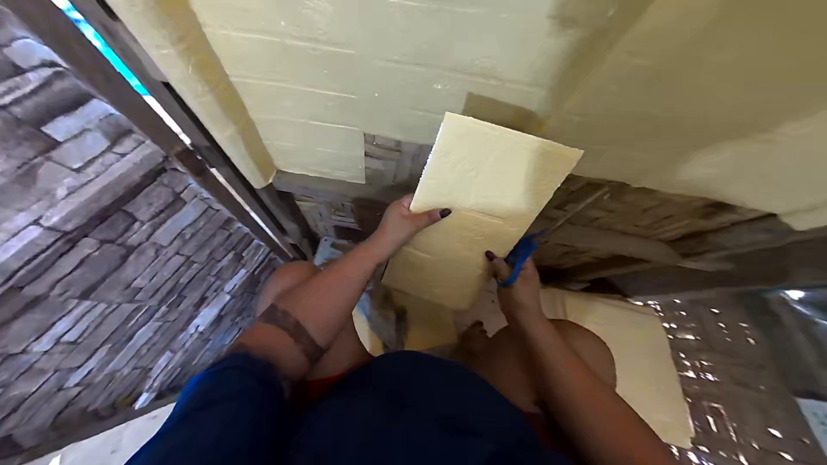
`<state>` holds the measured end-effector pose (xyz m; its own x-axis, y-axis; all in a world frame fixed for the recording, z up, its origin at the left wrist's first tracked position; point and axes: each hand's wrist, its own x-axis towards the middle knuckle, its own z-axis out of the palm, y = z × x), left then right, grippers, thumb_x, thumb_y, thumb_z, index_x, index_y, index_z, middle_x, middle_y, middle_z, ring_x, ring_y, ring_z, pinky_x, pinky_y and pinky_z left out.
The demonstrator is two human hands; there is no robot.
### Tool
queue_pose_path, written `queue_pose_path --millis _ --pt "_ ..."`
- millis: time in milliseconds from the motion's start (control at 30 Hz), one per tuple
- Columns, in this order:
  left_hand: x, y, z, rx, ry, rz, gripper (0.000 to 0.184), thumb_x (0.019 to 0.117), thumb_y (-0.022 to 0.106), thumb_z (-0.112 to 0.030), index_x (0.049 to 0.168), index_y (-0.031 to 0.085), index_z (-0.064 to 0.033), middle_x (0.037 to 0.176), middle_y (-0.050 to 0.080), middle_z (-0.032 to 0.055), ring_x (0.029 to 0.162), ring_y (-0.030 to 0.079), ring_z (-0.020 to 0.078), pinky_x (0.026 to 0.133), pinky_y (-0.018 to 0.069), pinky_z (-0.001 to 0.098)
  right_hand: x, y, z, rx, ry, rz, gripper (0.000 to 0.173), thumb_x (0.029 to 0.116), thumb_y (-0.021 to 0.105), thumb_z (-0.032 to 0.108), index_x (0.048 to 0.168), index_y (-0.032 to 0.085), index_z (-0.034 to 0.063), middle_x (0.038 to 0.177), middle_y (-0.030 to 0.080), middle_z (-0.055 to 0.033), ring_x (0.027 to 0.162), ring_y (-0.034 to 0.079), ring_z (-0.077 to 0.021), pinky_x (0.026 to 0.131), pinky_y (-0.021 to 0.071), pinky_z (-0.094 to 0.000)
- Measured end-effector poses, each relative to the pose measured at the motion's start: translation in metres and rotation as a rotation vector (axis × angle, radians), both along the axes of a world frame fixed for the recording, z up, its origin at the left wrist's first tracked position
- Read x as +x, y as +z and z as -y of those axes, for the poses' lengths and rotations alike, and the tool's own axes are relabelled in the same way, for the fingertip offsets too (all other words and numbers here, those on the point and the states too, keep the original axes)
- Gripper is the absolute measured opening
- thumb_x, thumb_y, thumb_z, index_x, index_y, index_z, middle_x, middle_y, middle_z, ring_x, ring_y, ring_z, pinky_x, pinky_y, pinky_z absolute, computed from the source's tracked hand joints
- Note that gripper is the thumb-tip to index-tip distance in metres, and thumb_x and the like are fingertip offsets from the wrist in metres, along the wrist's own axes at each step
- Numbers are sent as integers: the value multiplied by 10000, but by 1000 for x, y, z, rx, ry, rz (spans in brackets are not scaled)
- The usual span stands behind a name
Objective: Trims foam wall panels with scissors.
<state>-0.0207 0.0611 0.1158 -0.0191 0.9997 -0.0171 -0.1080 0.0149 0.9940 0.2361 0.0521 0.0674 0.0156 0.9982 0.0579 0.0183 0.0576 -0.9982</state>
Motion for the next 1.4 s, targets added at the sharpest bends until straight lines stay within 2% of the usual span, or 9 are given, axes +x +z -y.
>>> queue_pose_path --millis 233,333,600,767,833,1000,1133,1233,1400 --pt "16 9 2 -7 -374 14 458 1022 614 -244 1431 484 -85 1150 689 127 934 692 182 833 588 394 39 31 15 104 -275 -15 338 923 642 88 1225 525 -9 996 665 -6 898 681 -84 816 603 -309" --pt "31 12 0 -38 -577 -31 519 1042 579 -157 1514 394 -46 1293 624 192 1091 657 232 963 540 435 50 46 39 115 -451 59 337 975 602 127 1254 499 -30 999 651 18 902 669 -29 826 589 -251" --pt "46 2 -6 -25 -783 -61 511 1054 553 -171 1511 376 -27 1323 602 205 1132 638 214 993 521 404 49 62 65 169 -660 49 315 1003 590 147 1267 493 3 1023 643 17 933 672 -42 857 588 -258" --pt "37 -11 -9 18 -736 -28 614 1090 230 -531 1566 379 -173 1422 575 120 1213 603 198 998 509 426 56 69 62 181 -695 37 320 1002 584 137 1288 495 23 1032 637 9 934 664 -54 846 583 -274" --pt "30 -7 -5 18 -731 -13 594 1083 268 -534 1559 395 -202 1402 597 102 1174 630 193 962 536 418 60 67 61 176 -685 35 308 987 614 143 1262 516 44 1013 645 18 920 669 -56 830 589 -280" --pt "35 1 6 58 -680 30 462 994 591 -121 1436 465 -64 1162 670 65 980 656 103 881 559 315 57 68 68 163 -626 45 297 966 650 106 1239 553 42 1001 661 16 895 672 -51 809 590 -270" --pt "40 -10 7 47 -548 -4 573 900 733 -57 1395 447 -43 1134 680 94 982 681 147 878 580 351 50 64 77 135 -509 35 356 922 681 39 1255 556 39 1017 677 3 901 680 -62 797 600 -268" --pt "40 -10 10 46 -457 -55 590 892 772 -66 1399 474 -32 1176 693 121 1022 703 179 907 597 385 46 62 86 102 -412 14 505 873 724 30 1330 511 57 1082 675 -15 944 687 -85 811 612 -291" --pt "37 -11 17 127 -415 2 324 941 696 -65 1241 586 -13 1033 727 37 917 703 89 831 601 299 42 77 102 52 -324 8 540 870 739 15 1339 476 71 1097 662 7 955 681 -69 834 609 -291"
